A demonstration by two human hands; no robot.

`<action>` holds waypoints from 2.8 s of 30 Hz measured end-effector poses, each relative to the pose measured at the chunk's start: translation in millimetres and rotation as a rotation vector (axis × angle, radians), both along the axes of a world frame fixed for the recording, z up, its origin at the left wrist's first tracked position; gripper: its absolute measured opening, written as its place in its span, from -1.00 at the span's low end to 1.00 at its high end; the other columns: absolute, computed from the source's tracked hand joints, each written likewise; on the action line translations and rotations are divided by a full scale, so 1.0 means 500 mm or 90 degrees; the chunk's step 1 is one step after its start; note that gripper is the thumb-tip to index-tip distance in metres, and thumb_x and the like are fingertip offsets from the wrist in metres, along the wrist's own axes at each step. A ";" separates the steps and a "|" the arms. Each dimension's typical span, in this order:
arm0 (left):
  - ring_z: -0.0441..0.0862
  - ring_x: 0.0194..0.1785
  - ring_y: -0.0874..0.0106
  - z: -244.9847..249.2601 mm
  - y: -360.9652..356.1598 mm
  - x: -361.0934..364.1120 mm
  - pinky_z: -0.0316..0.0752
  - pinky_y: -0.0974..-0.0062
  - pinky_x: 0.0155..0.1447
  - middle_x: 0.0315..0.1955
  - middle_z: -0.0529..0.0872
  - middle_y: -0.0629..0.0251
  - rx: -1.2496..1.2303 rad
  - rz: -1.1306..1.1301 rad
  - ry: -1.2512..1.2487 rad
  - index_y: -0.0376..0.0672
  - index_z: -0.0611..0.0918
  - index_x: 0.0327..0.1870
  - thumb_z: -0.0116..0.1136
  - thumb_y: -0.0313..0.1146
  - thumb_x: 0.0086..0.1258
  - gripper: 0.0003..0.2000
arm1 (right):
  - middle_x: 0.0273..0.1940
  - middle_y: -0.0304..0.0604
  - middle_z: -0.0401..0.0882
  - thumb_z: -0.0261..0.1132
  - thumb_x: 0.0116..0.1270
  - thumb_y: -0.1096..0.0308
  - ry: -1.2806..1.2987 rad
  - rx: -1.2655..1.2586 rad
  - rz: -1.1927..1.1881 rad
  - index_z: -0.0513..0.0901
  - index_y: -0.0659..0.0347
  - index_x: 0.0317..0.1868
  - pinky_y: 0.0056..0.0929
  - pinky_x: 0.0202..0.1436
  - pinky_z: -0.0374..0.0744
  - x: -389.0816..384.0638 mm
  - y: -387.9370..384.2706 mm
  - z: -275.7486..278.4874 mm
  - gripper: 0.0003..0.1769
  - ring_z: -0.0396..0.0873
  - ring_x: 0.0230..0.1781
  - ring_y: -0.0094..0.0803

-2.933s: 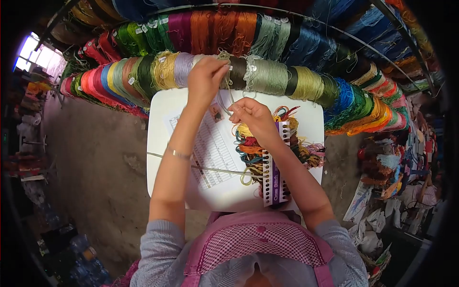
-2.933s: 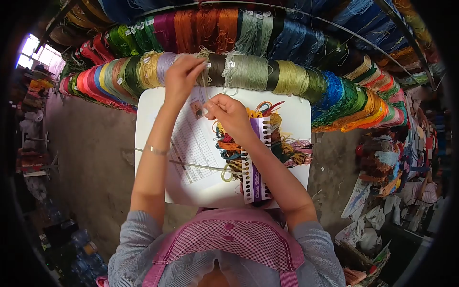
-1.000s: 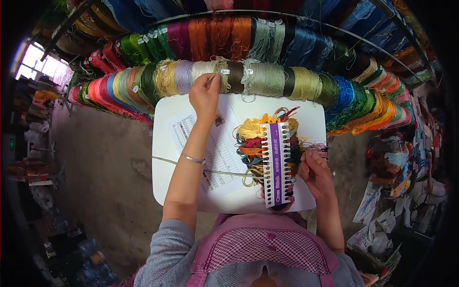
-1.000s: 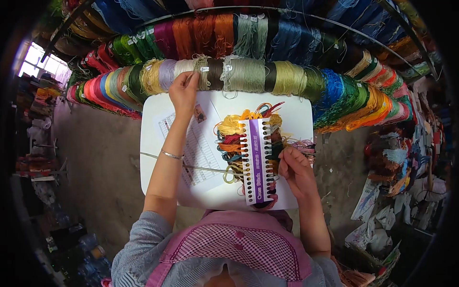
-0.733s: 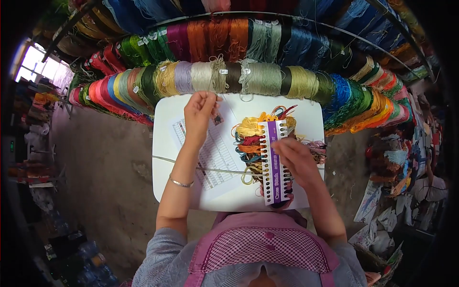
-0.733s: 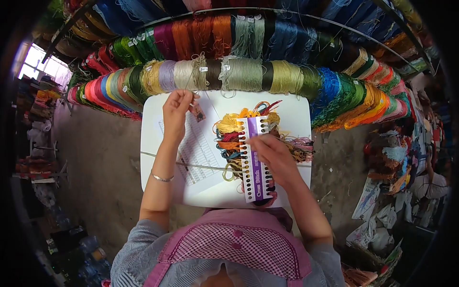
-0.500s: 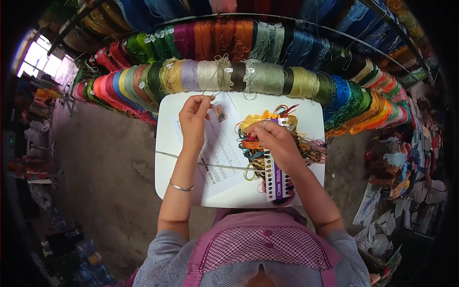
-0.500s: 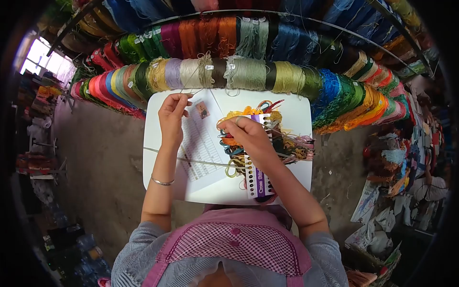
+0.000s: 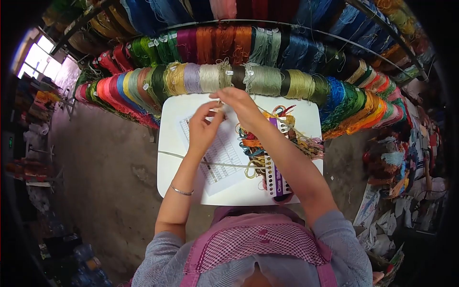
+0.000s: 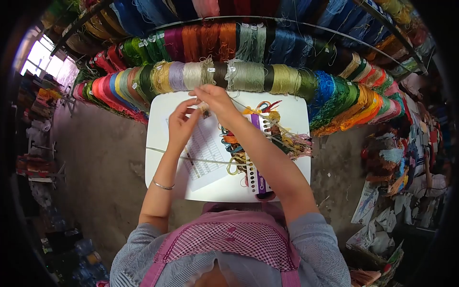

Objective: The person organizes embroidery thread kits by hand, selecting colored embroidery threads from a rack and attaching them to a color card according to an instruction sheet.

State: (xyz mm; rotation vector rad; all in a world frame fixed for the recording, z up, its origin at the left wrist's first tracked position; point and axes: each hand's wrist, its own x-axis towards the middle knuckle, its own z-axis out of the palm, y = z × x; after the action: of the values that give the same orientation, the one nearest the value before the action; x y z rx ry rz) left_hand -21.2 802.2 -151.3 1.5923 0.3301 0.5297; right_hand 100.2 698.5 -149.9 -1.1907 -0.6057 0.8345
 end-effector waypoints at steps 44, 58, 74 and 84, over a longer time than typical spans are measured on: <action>0.69 -0.41 0.52 -0.086 -0.339 -0.168 0.58 0.57 -0.32 -0.41 0.69 0.21 -0.043 -0.216 0.133 -0.33 0.62 0.09 0.08 -0.57 0.41 -0.74 | -0.38 -0.21 0.59 0.37 0.23 0.51 -0.488 -0.345 -0.383 0.66 0.27 -0.19 -0.54 -0.34 0.51 -0.296 -0.421 -0.080 -0.86 0.55 -0.47 -0.45; 0.67 -0.45 0.51 -0.105 -0.321 -0.133 0.57 0.54 -0.39 -0.51 0.70 0.28 -0.212 -0.254 0.208 -0.36 0.68 -0.30 0.17 -0.47 0.34 -0.88 | -0.34 -0.35 0.58 0.45 0.21 0.46 -0.175 -0.352 -0.308 0.52 0.27 0.03 -0.72 -0.32 0.45 -0.288 -0.443 -0.076 -0.59 0.46 -0.41 -0.73; 0.58 -0.45 0.48 -0.080 -0.270 -0.091 0.49 0.46 -0.32 -0.53 0.63 0.30 0.101 -0.457 0.190 -0.15 0.61 -0.29 0.20 -0.25 0.35 -0.84 | -0.42 -0.36 0.27 0.46 0.00 0.56 -0.368 -0.389 -0.323 0.36 0.22 0.14 -0.61 -0.44 0.34 -0.271 -0.420 -0.075 -0.33 0.29 -0.49 -0.62; 0.22 -0.60 0.69 -0.023 0.181 -0.174 0.09 0.62 -0.53 -0.66 0.37 0.58 -0.231 -0.004 0.348 -0.02 0.48 -0.50 -0.01 -0.07 0.51 -0.66 | -0.45 -0.31 0.42 0.44 0.08 0.48 -0.348 -0.431 -0.302 0.39 0.25 0.07 -0.59 -0.45 0.38 -0.241 -0.408 -0.081 -0.45 0.36 -0.54 -0.60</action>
State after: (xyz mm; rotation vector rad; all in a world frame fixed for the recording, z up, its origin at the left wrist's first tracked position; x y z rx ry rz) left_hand -108.4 892.5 -162.7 1.3574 0.7854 0.0107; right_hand -20.3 494.6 -190.4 -2.1179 -0.4453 0.2906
